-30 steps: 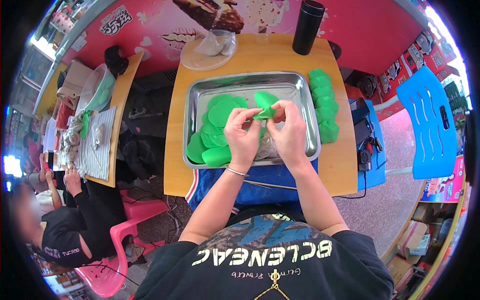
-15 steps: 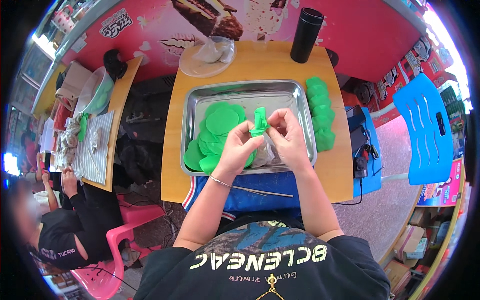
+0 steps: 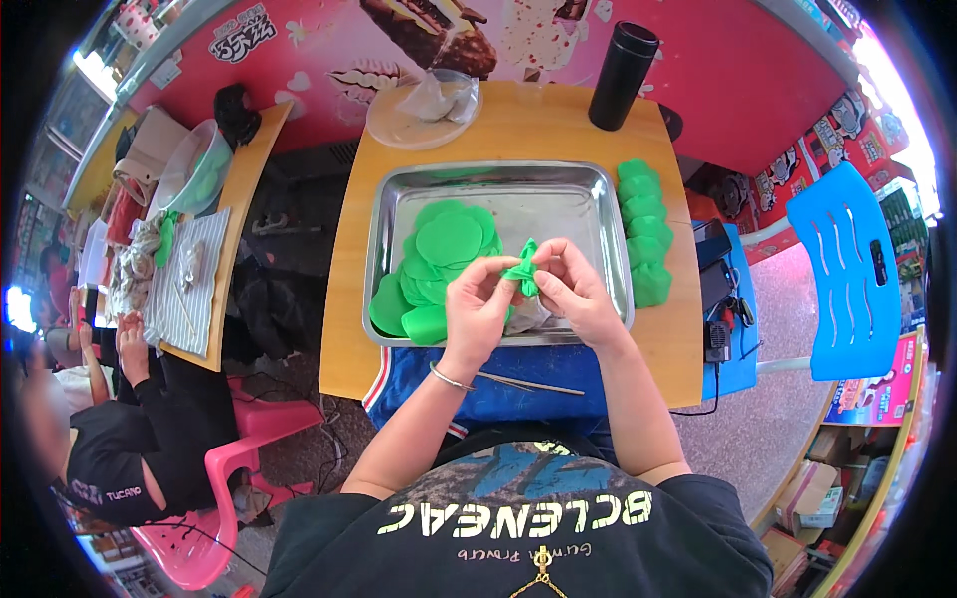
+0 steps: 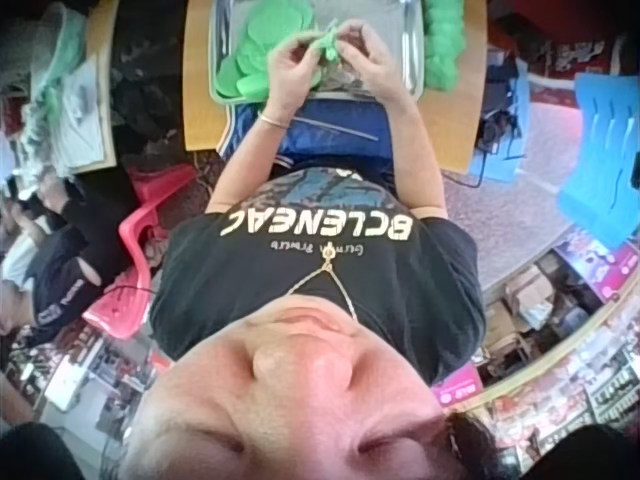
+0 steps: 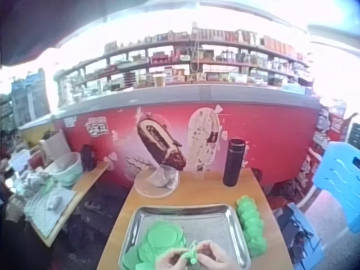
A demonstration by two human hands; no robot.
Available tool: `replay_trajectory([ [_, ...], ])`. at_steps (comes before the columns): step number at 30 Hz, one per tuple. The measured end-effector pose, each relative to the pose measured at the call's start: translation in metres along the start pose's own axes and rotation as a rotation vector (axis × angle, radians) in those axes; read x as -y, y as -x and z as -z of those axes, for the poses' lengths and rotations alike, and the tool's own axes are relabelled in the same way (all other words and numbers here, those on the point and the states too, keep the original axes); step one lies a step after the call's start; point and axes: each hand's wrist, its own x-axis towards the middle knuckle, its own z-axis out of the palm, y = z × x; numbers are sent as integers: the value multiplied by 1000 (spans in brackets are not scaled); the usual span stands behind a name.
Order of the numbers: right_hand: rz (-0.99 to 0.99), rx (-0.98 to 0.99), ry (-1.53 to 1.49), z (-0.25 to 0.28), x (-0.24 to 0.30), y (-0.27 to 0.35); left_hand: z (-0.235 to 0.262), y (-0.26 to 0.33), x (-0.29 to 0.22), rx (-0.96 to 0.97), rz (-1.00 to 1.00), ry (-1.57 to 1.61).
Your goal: The person wraps small portions of dough in green circular wrappers. They pick up a wrapper, place a dough portion in the center, and fold the edges to seal it. The finished wrapped items are placed on a metal tray.
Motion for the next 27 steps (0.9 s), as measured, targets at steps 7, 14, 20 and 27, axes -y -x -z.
replay_trajectory([
  [7,20,-100,-53,1,3,-1,16,0,-4,235,254,238],
  [14,-41,37,-41,0,3,-4,29,7,-7,541,553,931],
  [20,73,44,266,-11,9,9,35,11,-6,606,406,532],
  [27,101,-94,230,-22,13,22,18,17,-13,272,290,552],
])
